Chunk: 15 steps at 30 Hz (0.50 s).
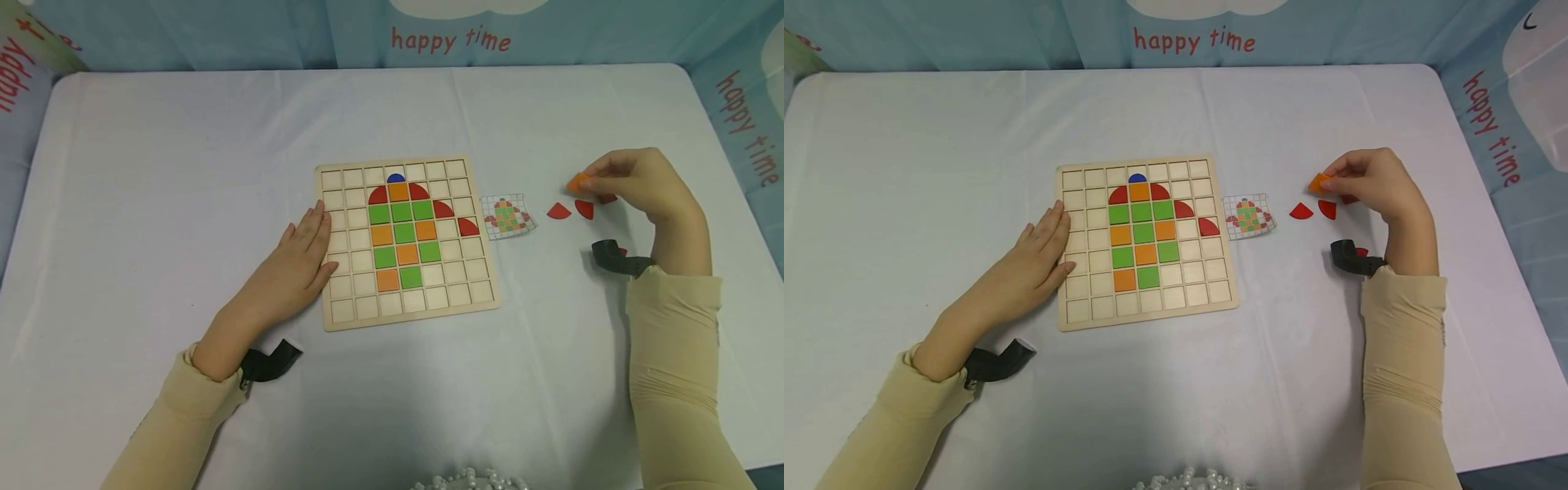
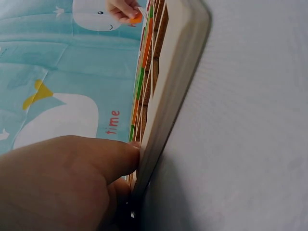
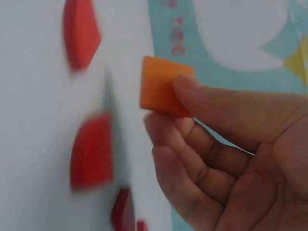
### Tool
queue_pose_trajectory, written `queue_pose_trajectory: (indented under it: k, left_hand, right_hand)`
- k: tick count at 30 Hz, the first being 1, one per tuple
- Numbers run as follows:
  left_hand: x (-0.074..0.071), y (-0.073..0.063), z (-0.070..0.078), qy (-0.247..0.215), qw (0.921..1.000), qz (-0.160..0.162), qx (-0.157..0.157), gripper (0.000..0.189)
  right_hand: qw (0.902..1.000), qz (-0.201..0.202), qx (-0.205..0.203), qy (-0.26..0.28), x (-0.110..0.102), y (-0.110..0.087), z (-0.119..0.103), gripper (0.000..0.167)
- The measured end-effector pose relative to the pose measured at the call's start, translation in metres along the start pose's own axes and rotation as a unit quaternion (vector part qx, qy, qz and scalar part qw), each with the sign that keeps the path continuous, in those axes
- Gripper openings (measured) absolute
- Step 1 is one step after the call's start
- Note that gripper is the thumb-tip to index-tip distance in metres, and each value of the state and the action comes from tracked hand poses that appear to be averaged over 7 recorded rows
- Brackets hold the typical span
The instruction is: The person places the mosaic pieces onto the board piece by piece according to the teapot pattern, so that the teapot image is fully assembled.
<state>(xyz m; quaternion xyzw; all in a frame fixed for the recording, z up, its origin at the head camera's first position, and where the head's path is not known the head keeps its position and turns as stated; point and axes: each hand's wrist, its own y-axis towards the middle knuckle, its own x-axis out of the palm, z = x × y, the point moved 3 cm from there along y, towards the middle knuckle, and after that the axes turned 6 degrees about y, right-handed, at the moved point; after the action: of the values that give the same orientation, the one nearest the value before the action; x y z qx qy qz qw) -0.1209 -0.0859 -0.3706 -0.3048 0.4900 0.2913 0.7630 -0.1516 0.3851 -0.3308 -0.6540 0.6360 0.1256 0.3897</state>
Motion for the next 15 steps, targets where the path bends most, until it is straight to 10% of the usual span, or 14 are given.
queue_pose_trajectory:
  k: [15]
  left_hand:
    - [0.001, 0.000, 0.000, -0.002, 1.0000, -0.002, -0.003, 0.067]
  right_hand:
    - [0.9975, -0.006, -0.056, 0.042, 0.033, -0.009, -0.041, 0.024]
